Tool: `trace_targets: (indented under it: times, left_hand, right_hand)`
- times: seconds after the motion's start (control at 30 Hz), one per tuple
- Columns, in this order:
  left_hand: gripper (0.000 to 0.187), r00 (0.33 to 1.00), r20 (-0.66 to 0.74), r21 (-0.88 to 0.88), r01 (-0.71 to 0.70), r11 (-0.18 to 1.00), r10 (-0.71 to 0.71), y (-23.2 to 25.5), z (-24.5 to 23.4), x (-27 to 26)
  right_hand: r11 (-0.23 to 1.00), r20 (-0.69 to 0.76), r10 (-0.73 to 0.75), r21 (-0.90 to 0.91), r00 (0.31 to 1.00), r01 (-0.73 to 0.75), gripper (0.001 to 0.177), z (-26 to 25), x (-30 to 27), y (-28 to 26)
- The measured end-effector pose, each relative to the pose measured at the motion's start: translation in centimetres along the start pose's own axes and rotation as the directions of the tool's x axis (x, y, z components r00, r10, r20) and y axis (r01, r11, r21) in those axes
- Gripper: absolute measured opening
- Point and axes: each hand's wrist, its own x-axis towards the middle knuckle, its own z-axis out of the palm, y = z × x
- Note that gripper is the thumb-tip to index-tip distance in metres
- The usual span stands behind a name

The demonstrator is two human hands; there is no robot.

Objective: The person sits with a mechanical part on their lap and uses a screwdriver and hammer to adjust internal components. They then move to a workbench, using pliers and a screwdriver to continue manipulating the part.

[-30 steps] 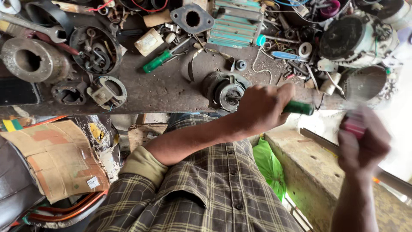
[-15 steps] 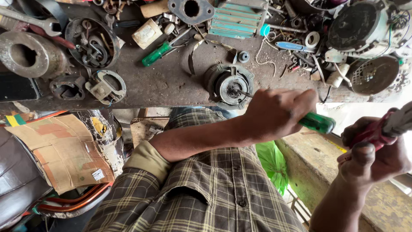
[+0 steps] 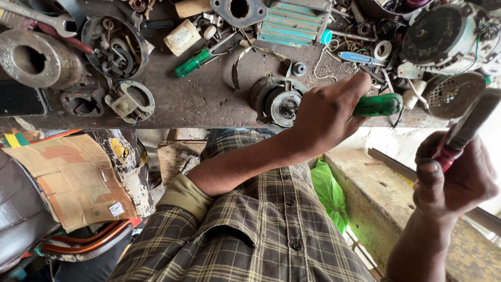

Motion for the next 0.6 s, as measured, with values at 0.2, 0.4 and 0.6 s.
trace_targets:
  times: [0.2,0.4,0.6]
  left_hand:
    - [0.030,1.000,-0.024,-0.036,-0.005,0.999,0.004,-0.2,0.2,0.4]
    - [0.026,0.998,-0.056,-0.014,-0.039,0.999,0.039,-0.3,0.6,-0.4]
    - [0.021,0.999,-0.047,-0.006,0.006,1.000,-0.006,-0.3,1.9,0.0]
  right_hand:
    - [0.978,0.165,-0.088,-0.172,0.982,0.117,0.058,-0.7,3.3,-0.8]
    - [0.927,0.269,-0.146,-0.299,0.952,0.227,0.057,-1.4,5.7,-1.0]
    - [0.907,0.302,-0.172,-0.322,0.938,0.271,0.057,-0.7,6.4,-0.6]
